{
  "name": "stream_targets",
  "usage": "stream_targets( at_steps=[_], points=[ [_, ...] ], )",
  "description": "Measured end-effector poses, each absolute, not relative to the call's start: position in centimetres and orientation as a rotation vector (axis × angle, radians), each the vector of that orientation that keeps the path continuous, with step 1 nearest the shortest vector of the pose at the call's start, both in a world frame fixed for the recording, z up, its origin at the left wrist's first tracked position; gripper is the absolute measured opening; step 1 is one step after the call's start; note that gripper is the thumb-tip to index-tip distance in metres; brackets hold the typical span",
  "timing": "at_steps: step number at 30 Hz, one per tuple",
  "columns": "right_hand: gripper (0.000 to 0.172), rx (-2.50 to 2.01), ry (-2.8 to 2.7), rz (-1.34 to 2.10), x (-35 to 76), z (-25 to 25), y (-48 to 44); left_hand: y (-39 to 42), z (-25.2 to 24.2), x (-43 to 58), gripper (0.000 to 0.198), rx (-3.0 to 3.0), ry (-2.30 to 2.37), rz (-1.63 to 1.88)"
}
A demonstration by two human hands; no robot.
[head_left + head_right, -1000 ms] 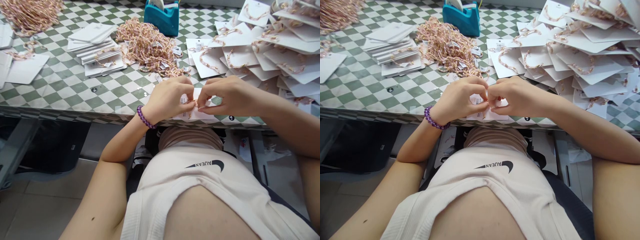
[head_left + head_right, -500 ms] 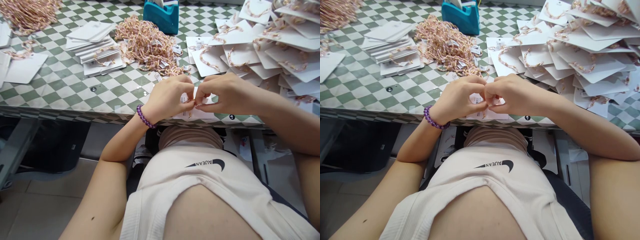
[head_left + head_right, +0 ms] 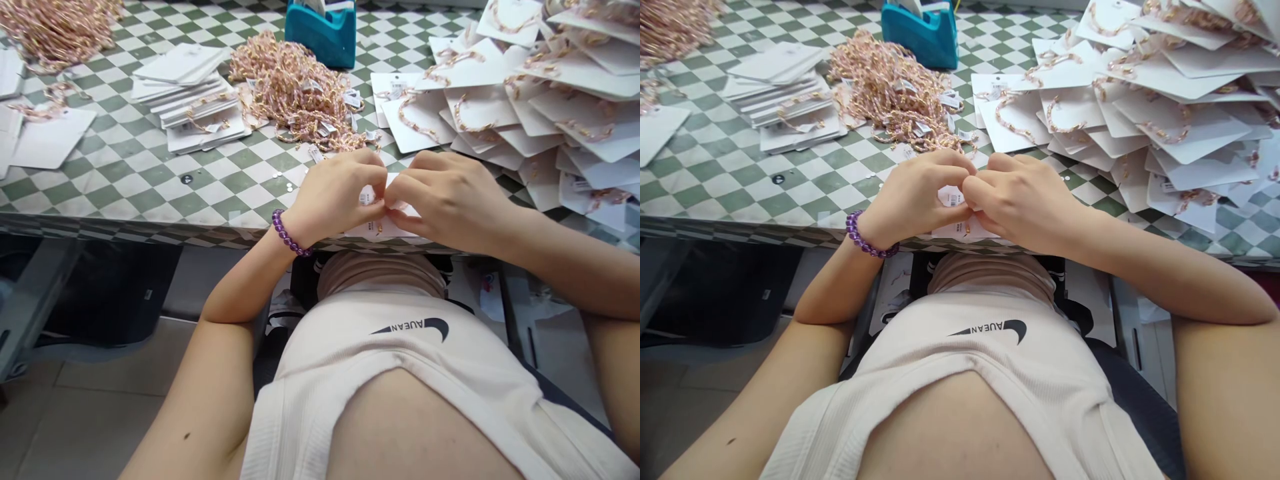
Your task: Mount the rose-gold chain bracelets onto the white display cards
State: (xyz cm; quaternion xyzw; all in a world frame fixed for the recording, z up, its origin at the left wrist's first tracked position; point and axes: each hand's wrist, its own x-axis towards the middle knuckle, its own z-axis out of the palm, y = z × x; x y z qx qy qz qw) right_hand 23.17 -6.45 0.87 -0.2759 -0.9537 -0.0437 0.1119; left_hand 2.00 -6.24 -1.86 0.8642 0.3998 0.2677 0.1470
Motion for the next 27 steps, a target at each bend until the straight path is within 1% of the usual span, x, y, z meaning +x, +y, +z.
stream_targets(
  at_steps=[4,7,9,11,13,16,19,23,27],
  points=[
    [0.023,-0.66,-2.853,-0.235,23.5,0.7,-6.3,-6.2,-1.9,2.0,0.022,2.503,1.133,0.774],
    [0.02,-0.514,-2.88,-0.257,24.0,0.5,-5.9,-6.2,-1.9,1.9,0.027,2.499,1.121,0.776],
    [0.019,-0.51,-2.848,-0.252,24.3,0.2,-5.6,-6.3,-1.8,2.0,0.025,2.489,1.127,0.769],
    [0.022,-0.579,-2.79,-0.214,24.4,0.1,-5.5,-6.3,-1.7,2.0,0.021,2.475,1.144,0.759],
    [0.023,-0.679,-2.735,-0.105,24.4,0.3,-5.5,-6.4,-1.6,2.1,0.016,2.462,1.158,0.748],
    [0.017,-0.799,-2.64,0.191,24.3,0.8,-5.7,-6.5,-1.6,2.1,0.012,2.462,1.157,0.749],
    [0.026,-0.862,-2.511,0.433,24.5,0.9,-5.8,-6.5,-1.6,2.0,0.012,2.476,1.141,0.763],
    [0.037,-0.865,-2.407,0.574,24.7,0.2,-5.5,-6.5,-1.6,1.9,0.012,2.486,1.119,0.758],
    [0.04,-0.814,-2.373,0.58,24.8,-0.7,-5.3,-6.5,-1.6,1.9,0.012,2.493,1.115,0.75]
  ],
)
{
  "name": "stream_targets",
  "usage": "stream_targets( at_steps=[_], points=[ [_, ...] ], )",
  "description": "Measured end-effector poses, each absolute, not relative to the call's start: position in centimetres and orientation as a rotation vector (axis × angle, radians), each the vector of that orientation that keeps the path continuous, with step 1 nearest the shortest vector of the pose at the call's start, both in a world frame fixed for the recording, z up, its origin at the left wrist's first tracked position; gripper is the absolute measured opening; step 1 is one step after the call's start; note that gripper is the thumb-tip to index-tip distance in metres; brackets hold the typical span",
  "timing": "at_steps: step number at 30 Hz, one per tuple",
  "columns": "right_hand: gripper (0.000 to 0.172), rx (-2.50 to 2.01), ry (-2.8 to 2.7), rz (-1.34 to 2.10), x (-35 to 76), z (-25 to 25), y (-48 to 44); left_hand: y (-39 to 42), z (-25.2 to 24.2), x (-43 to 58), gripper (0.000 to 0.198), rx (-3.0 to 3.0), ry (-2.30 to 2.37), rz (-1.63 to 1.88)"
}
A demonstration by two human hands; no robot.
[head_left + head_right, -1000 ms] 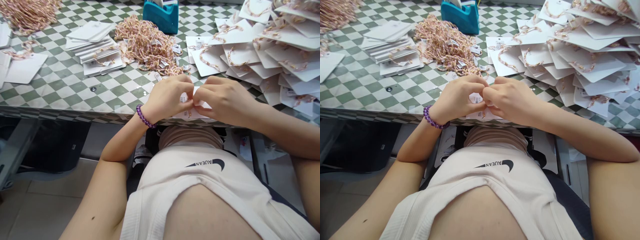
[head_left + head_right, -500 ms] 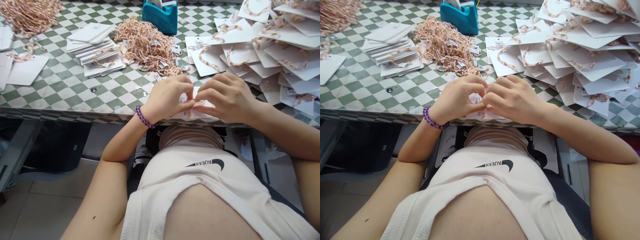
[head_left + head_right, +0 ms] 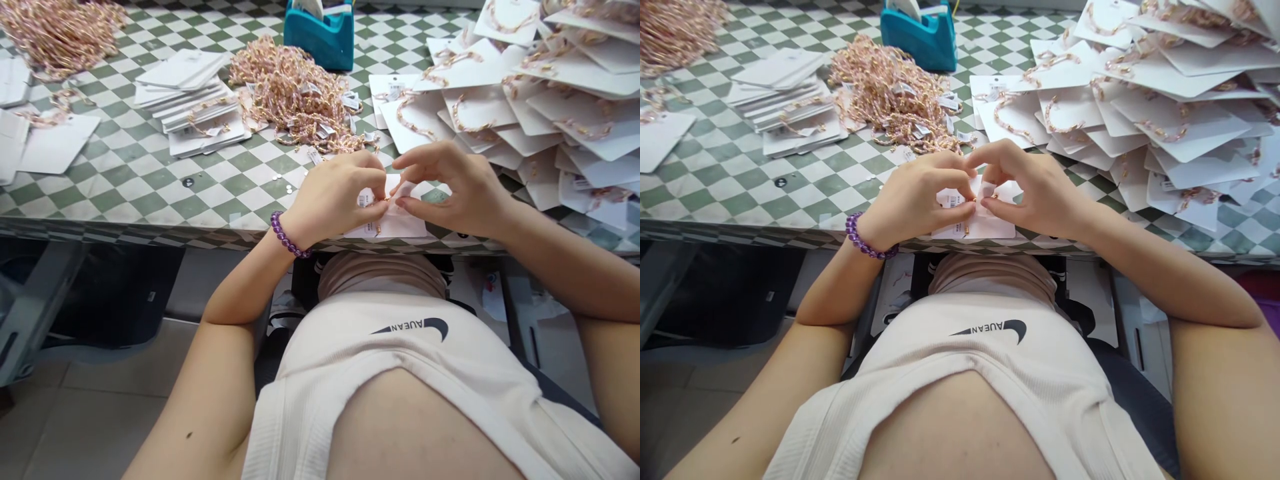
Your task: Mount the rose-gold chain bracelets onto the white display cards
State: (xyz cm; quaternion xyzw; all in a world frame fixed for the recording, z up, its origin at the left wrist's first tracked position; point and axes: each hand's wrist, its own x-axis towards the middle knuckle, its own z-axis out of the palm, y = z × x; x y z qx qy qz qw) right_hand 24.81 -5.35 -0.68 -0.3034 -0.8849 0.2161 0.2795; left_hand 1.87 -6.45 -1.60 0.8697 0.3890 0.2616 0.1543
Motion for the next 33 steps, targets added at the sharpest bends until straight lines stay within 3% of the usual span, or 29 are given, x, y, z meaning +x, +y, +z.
stream_targets(
  at_steps=[16,27,33],
  points=[
    [0.042,-0.848,-2.397,0.307,24.6,-1.9,-5.5,-6.7,-1.5,1.8,0.015,2.483,1.108,0.743],
    [0.052,-0.698,-2.383,0.571,24.5,-1.4,-5.1,-6.0,-1.2,2.6,0.013,2.445,1.152,0.688],
    [0.057,-0.651,-2.509,0.447,24.5,-1.1,-5.1,-5.7,-1.5,2.6,0.008,2.459,1.106,0.7]
  ],
)
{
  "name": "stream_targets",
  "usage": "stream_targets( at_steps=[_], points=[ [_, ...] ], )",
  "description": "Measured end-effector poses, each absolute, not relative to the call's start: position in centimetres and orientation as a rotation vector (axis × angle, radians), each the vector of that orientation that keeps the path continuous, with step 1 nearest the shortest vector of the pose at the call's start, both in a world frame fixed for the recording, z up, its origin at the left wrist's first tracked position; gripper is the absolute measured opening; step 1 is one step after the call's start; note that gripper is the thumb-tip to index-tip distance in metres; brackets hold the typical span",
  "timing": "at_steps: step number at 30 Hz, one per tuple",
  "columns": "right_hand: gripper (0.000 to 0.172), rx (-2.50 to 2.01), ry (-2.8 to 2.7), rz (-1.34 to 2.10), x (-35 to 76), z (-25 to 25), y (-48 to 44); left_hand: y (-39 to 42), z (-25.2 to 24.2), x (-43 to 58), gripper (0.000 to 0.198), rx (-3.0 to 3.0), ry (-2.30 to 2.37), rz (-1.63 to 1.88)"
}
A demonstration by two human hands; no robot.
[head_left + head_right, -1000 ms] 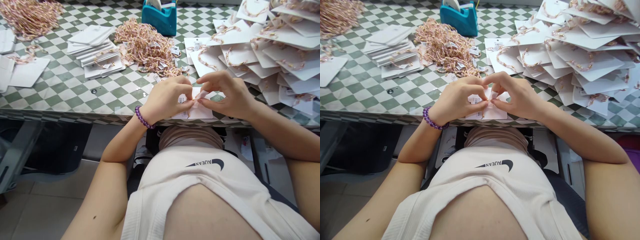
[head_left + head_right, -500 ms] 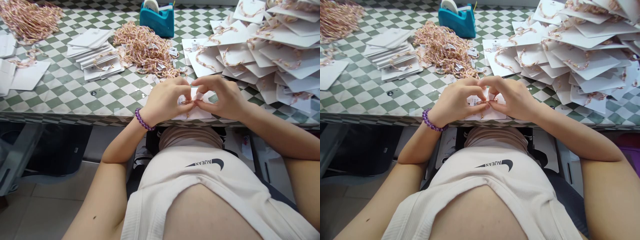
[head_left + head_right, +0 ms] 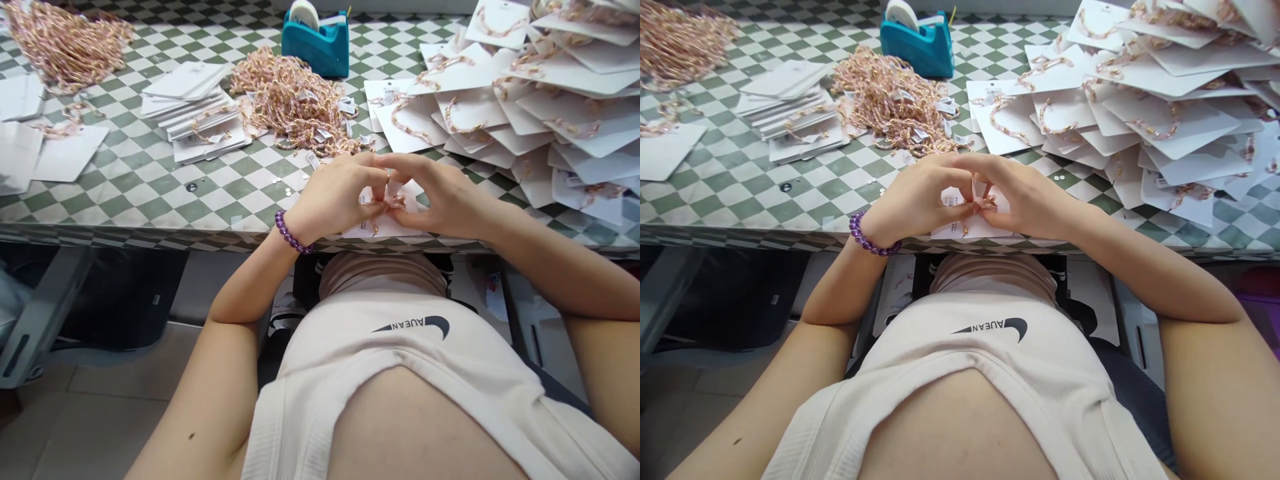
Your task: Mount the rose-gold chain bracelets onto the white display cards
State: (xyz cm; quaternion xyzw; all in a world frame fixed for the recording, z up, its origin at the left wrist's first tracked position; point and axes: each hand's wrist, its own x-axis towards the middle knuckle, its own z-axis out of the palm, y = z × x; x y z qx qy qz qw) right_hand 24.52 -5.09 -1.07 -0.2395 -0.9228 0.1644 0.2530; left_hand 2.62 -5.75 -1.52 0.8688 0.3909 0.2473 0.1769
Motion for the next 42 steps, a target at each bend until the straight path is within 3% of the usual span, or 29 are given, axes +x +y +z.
stream_targets(
  at_steps=[8,13,27,42],
  points=[
    [0.071,-0.764,-2.439,0.761,24.3,-0.3,-5.2,-6.3,-1.1,1.5,0.018,2.54,1.016,0.656],
    [0.078,-0.729,-2.33,0.758,24.4,-1.1,-4.5,-6.6,-0.7,1.6,0.018,2.522,1.075,0.638],
    [0.072,-0.711,-2.325,0.565,23.8,-1.5,-4.6,-7.2,-1.4,1.7,0.015,2.552,1.206,0.716],
    [0.063,-0.97,-2.281,0.742,24.0,-1.5,-3.6,-7.7,-1.1,2.5,0.021,2.625,1.234,0.688]
  ],
)
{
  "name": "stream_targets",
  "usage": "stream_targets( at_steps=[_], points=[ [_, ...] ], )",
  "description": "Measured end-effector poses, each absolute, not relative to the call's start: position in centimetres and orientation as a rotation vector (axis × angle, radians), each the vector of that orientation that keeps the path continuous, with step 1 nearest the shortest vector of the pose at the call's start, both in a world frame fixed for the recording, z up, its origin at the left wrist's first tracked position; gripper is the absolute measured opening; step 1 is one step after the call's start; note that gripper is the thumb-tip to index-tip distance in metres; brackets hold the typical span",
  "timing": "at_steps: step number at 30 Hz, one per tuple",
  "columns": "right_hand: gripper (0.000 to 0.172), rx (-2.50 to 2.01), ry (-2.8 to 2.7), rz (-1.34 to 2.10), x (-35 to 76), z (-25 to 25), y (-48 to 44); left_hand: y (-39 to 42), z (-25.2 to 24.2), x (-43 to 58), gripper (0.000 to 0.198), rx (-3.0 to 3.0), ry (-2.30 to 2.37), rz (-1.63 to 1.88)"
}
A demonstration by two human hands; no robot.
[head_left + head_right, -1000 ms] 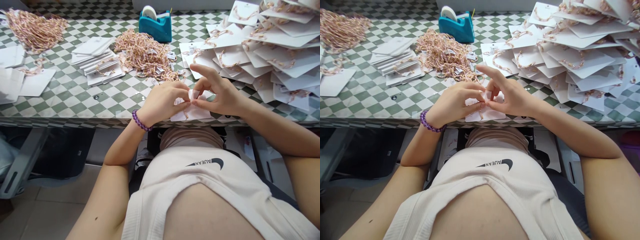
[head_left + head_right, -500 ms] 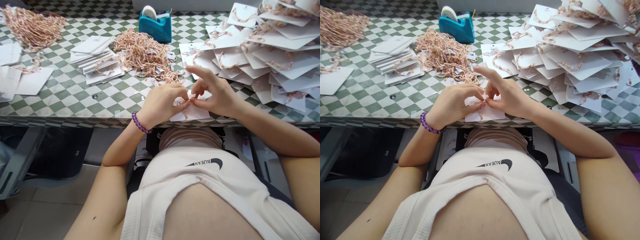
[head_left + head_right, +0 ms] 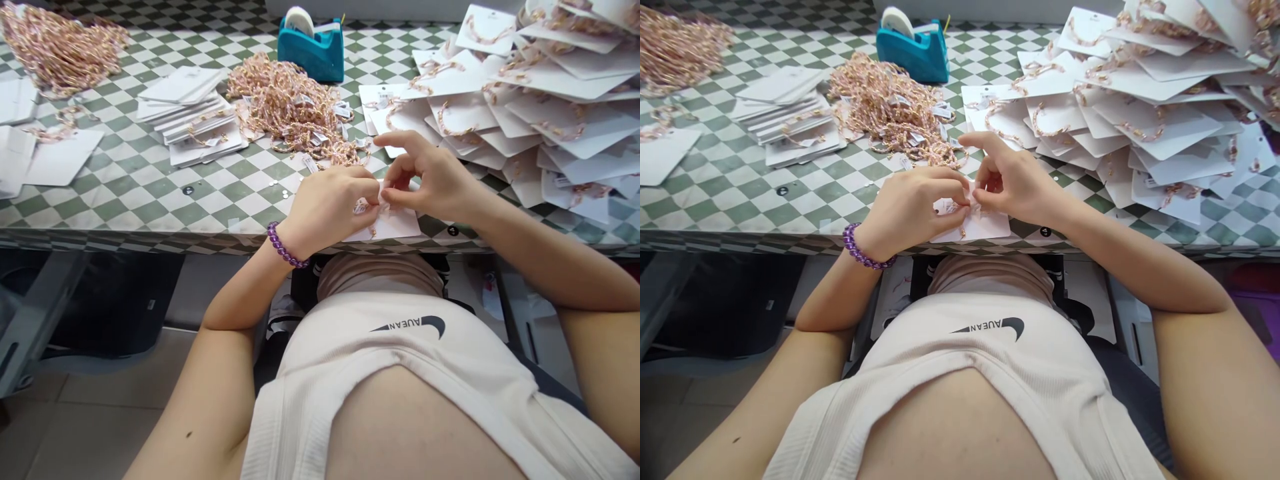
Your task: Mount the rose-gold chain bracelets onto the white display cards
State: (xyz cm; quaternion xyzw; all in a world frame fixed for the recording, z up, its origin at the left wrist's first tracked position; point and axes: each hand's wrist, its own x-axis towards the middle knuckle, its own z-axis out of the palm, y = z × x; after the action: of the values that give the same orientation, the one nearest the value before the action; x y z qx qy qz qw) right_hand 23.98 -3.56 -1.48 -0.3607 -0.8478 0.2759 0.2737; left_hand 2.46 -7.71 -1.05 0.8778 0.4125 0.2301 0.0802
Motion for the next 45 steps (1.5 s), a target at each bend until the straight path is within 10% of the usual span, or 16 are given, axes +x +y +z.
stream_targets(
  at_steps=[15,30,45],
  points=[
    [0.029,-1.331,-2.708,1.195,21.9,3.0,0.6,-7.6,-1.3,2.1,0.017,2.629,1.213,0.728],
    [0.039,-1.056,-2.655,-0.066,23.8,-0.8,-7.5,-6.9,-2.0,1.1,0.024,2.524,1.057,0.778],
    [0.038,-1.122,-2.67,-0.132,22.9,-1.5,-8.7,-7.5,0.7,-0.1,0.022,2.467,1.302,0.972]
  ],
)
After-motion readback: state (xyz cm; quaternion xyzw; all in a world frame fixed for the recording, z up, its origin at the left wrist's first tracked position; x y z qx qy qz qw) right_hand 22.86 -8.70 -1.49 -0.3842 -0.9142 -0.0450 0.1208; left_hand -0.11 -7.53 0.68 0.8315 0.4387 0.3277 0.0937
